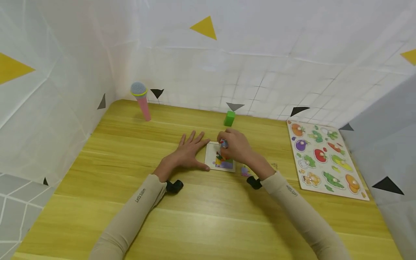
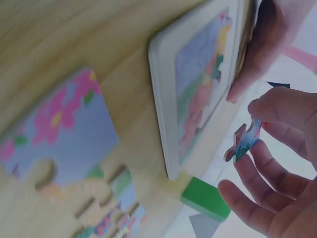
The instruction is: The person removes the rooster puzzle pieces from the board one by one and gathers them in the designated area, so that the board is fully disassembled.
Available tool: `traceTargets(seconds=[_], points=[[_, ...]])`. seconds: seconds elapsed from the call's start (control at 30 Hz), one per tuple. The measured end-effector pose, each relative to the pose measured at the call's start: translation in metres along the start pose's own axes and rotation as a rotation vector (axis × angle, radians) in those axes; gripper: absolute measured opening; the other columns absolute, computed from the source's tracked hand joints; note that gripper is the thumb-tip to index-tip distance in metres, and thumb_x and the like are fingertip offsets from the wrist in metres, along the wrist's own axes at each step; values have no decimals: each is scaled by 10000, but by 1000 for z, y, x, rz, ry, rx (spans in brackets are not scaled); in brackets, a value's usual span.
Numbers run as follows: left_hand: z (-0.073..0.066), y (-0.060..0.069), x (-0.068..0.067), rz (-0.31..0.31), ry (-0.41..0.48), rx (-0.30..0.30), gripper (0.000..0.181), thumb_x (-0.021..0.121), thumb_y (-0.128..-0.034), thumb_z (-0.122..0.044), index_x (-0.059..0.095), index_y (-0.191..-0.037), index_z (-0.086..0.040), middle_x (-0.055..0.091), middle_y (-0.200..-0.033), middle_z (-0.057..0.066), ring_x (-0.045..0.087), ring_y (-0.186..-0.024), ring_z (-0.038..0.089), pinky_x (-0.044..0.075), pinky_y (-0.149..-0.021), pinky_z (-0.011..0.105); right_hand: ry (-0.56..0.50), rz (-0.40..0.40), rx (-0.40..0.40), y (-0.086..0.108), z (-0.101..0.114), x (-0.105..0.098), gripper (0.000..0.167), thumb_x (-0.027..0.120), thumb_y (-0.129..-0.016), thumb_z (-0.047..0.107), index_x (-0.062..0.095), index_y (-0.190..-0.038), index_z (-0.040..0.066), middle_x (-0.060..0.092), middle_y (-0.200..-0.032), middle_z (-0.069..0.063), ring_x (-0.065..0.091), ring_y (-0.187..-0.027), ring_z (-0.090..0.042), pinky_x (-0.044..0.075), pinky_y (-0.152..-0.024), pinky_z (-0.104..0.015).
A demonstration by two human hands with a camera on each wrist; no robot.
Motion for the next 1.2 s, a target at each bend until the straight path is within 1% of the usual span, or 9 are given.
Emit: traceTargets(seconds=[0.17,0.33,0.5,0.7,0.97,1.2], points=[[0,0,1,6,14,-5,1119,730,-742,-725,236,-1612,-225,7,-1678,74,-108,-1510,351,-124,-1144,599,-10,0,-22,6,0,-6,198,777,-824,52,710,-1010,64,614,-955,-104,582,-797,-246,515,-691,-410],[0,-1,2,0,2,0,1118,718,-739,-742,232,-1612,-241,8,-1679,70,-107,-1511,345,-114,-1147,598,-32,26,-12,11,-2,-10,202,758,-840,39,722,-1038,51,616,-981,-113,578,-814,-242,514,-697,-395],[1,0,2,-4,5,-5,1121,724,-734,-741,231,-1612,-248,10,-1679,69,-103,-1512,343,-114,-1148,596,-45,15,-6,17,-4,-16,209,779,-836,16,735,-1039,34,614,-988,-129,583,-816,-252,517,-688,-387],[1,-1,2,-14,1,-2,1123,737,-730,-731,239,-1611,-242,18,-1679,71,-92,-1513,348,-108,-1148,602,-13,3,-16,25,-7,-21,199,794,-839,41,749,-1032,28,617,-978,-119,581,-803,-243,511,-679,-378],[1,-1,3,-13,-1,-4,1135,737,-723,-738,235,-1612,-243,12,-1678,67,-94,-1513,347,-114,-1148,597,19,-14,-19,36,-16,-25,192,756,-835,-1,748,-1026,19,626,-960,-128,575,-790,-244,511,-660,-385],[0,0,2,-14,11,-2,1120,739,-738,-721,233,-1612,-238,16,-1678,71,-92,-1513,348,-115,-1151,589,44,2,-2,48,-25,-30,200,771,-844,21,745,-1042,22,624,-980,-131,595,-818,-259,523,-674,-401]])
Point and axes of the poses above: each hand's wrist, its own y-axis away from the middle knuckle, its own x-axis out of the palm, z = x × y, the point moved 8 cm from there along -y, towards the middle knuckle
